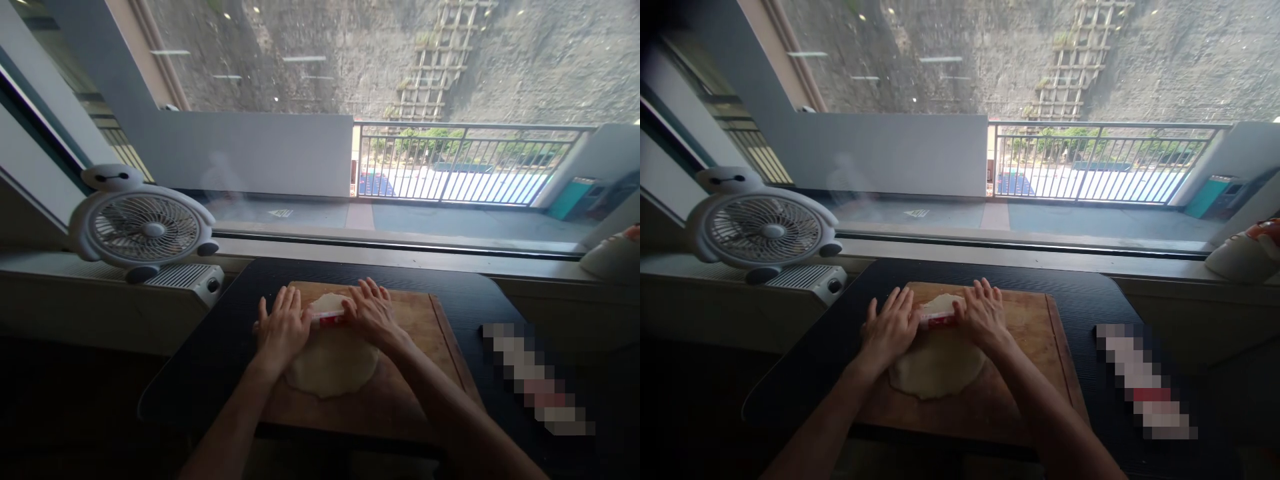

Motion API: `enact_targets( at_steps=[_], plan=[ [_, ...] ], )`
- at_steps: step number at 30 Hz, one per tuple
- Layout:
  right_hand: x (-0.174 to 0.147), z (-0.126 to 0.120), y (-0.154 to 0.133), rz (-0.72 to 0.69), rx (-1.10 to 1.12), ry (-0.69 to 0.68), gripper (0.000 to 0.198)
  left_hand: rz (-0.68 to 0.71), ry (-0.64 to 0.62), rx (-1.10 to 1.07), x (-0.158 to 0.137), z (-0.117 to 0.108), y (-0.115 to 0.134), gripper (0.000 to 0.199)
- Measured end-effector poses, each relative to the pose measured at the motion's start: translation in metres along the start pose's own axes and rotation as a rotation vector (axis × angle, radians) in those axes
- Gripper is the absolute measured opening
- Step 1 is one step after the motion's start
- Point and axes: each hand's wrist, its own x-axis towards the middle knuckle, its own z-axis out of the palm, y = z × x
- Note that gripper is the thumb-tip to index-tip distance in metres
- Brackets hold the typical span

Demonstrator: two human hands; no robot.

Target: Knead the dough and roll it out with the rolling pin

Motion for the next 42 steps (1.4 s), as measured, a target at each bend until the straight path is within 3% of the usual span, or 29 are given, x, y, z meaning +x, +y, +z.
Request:
enact_targets(
  at_steps=[2,4,10,12,14,16,19,21,23,25,27,29,31,35,37,39,42],
  plan=[
    [0.027,-0.003,-0.003,0.065,0.003,-0.056,0.047,-0.017,-0.005,-0.005,0.026,-0.001,0.004,0.054],
    [0.025,-0.006,-0.004,0.060,0.009,-0.063,0.046,-0.007,-0.007,-0.010,0.025,-0.003,0.002,0.054],
    [-0.080,-0.012,0.007,-0.242,0.024,-0.013,0.051,0.194,-0.007,-0.026,-0.071,-0.008,-0.013,0.050],
    [-0.088,-0.012,0.010,-0.281,0.026,-0.032,0.052,0.205,0.005,-0.017,-0.079,-0.008,-0.012,0.052],
    [-0.067,-0.009,0.010,-0.220,0.026,-0.039,0.051,0.125,-0.014,-0.005,-0.059,-0.006,-0.008,0.054],
    [-0.028,-0.006,0.005,-0.100,0.015,-0.050,0.049,0.014,-0.073,-0.005,-0.020,-0.002,-0.003,0.053],
    [0.025,-0.006,-0.003,0.044,-0.001,-0.123,0.047,-0.029,-0.100,-0.016,0.034,0.001,0.003,0.051],
    [0.031,-0.009,-0.006,0.066,0.004,-0.139,0.046,-0.020,-0.101,-0.024,0.042,0.000,0.005,0.050],
    [0.008,-0.012,-0.004,0.003,0.016,-0.088,0.045,0.008,-0.098,-0.031,0.020,-0.003,0.002,0.050],
    [-0.036,-0.014,0.000,-0.121,0.027,-0.009,0.046,0.062,-0.085,-0.036,-0.021,-0.005,-0.003,0.050],
    [-0.079,-0.014,0.007,-0.249,0.029,0.025,0.050,0.171,0.003,-0.033,-0.064,-0.006,-0.008,0.051],
    [-0.101,-0.013,0.012,-0.316,0.026,0.030,0.054,0.248,0.051,-0.023,-0.088,-0.005,-0.011,0.054],
    [-0.093,-0.010,0.012,-0.303,0.025,0.024,0.054,0.233,0.071,-0.009,-0.083,-0.003,-0.009,0.057],
    [-0.028,-0.006,0.002,-0.096,0.023,0.008,0.050,0.067,0.017,-0.006,-0.019,-0.002,0.003,0.057],
    [-0.010,-0.007,-0.003,-0.034,0.025,-0.007,0.049,0.035,-0.006,-0.014,0.001,-0.004,0.006,0.054],
    [-0.022,-0.011,-0.003,-0.071,0.034,0.001,0.046,0.070,-0.010,-0.025,-0.008,-0.007,0.004,0.051],
    [-0.077,-0.021,0.002,-0.223,0.051,0.044,0.046,0.202,0.008,-0.047,-0.062,-0.011,-0.007,0.048]
  ],
)
